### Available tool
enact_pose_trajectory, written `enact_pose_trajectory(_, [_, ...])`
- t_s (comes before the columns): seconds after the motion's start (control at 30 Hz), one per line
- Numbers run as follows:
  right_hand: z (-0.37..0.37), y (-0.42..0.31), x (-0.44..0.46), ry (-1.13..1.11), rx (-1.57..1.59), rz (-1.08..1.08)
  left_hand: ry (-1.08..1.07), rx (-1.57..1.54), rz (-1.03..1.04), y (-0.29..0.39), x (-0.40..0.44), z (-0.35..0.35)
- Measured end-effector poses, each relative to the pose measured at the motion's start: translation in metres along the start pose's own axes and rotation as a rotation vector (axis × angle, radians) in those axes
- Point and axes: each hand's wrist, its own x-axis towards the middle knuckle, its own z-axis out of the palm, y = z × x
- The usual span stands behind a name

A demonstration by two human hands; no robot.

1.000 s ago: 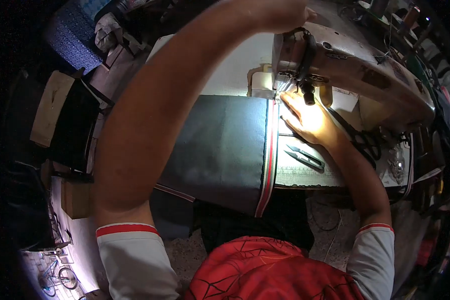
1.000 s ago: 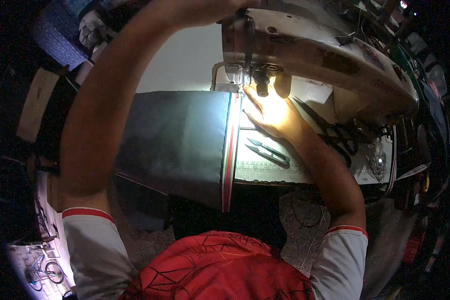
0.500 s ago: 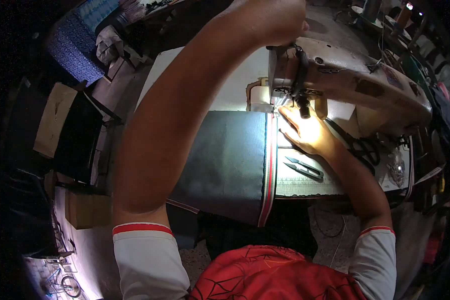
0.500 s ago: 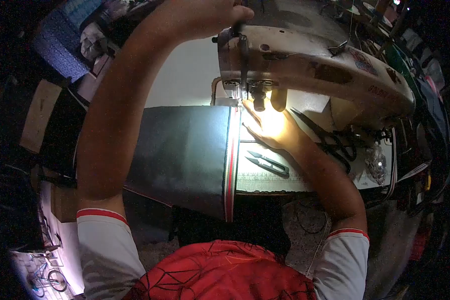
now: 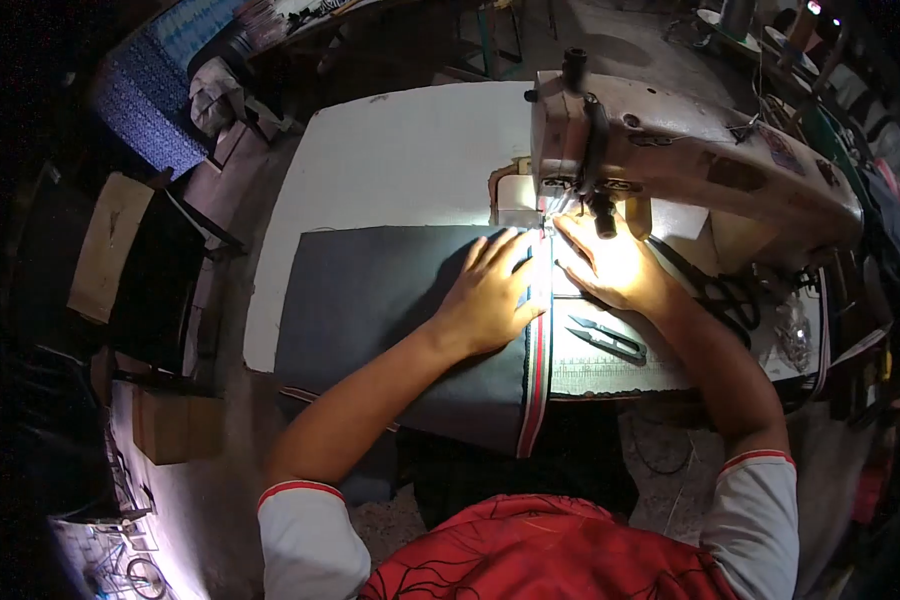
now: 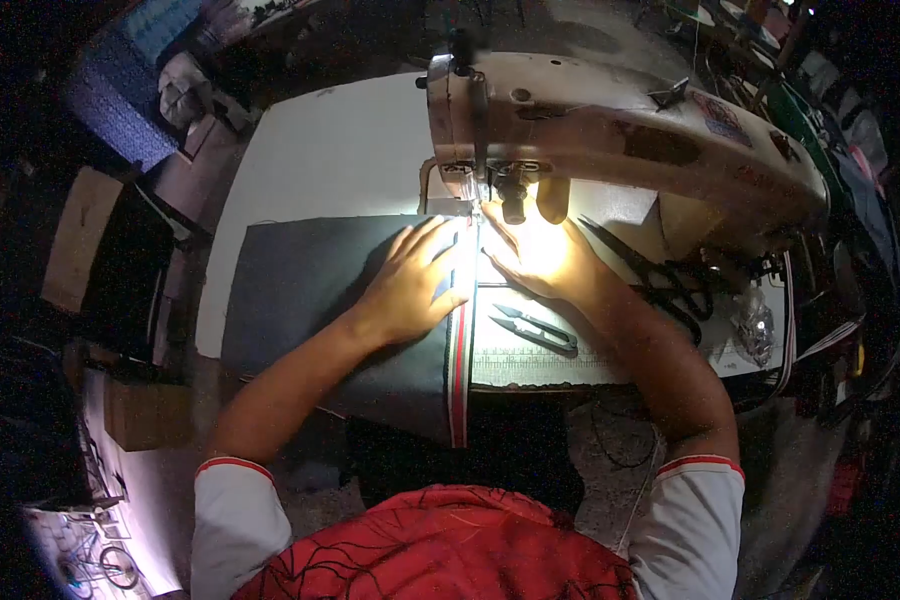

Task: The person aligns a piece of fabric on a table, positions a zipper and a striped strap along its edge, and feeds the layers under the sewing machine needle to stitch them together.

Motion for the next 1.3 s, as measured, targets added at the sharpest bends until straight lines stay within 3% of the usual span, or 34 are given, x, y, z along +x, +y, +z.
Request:
enact_pose_trajectory(0.07, [-0.019,-0.014,0.007,0.038,0.127,-0.025,-0.055,0.006,-0.031,-0.003,0.0,0.001])
enact_pose_trajectory(0.23, [-0.018,-0.014,0.006,0.071,-0.028,-0.062,-0.115,0.065,-0.012,0.001,0.001,-0.004])
enact_pose_trajectory(0.6, [-0.016,-0.013,0.013,0.121,-0.033,-0.111,-0.096,0.052,-0.027,0.005,0.004,-0.009])
enact_pose_trajectory(0.73, [-0.015,-0.011,0.015,0.139,0.098,-0.114,-0.092,0.073,-0.026,0.003,0.003,-0.006])
enact_pose_trajectory(0.8, [-0.015,-0.011,0.014,0.241,0.002,-0.222,-0.11,0.067,-0.019,0.003,0.002,-0.008])
enact_pose_trajectory(0.93, [-0.022,-0.017,0.017,0.148,0.091,-0.168,-0.152,0.045,-0.057,0.001,0.005,-0.007])
enact_pose_trajectory(1.3, [-0.013,-0.008,0.012,0.176,0.049,-0.149,-0.169,0.044,-0.046,-0.004,0.009,-0.008])
